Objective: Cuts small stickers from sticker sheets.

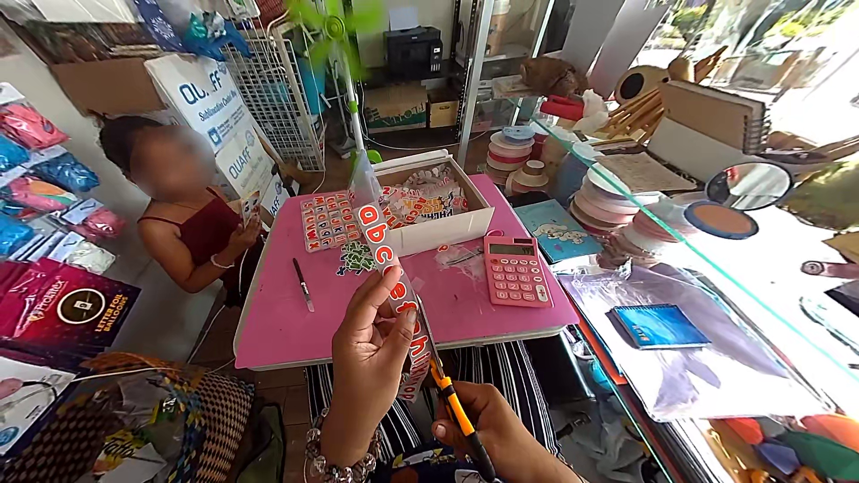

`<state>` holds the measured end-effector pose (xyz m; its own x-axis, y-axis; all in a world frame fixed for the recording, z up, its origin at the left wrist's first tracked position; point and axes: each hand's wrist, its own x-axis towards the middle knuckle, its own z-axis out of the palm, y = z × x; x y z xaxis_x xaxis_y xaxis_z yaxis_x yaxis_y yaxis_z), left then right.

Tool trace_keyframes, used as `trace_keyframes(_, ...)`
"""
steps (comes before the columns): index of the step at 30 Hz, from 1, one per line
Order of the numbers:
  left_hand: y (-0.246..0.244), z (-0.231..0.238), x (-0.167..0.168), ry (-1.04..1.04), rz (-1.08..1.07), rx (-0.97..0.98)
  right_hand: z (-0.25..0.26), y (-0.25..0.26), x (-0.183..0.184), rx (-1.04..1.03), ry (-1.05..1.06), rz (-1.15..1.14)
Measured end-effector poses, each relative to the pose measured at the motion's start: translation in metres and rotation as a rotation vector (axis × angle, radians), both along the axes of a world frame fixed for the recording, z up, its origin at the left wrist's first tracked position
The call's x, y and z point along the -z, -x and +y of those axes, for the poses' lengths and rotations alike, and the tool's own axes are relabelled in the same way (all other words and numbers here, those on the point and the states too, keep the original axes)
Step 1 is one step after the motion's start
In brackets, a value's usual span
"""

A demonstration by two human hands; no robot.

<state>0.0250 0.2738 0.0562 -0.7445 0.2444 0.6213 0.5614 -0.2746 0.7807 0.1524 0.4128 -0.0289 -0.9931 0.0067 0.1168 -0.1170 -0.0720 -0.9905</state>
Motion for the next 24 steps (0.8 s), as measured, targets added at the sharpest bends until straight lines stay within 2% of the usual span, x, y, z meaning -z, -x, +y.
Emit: trace_keyframes(24, -0.0047, -0.002, 0.003, 0.016, 0.031, 0.095, -0.0003, -0.0037, -0.0054, 0.042, -0.028, -0.026)
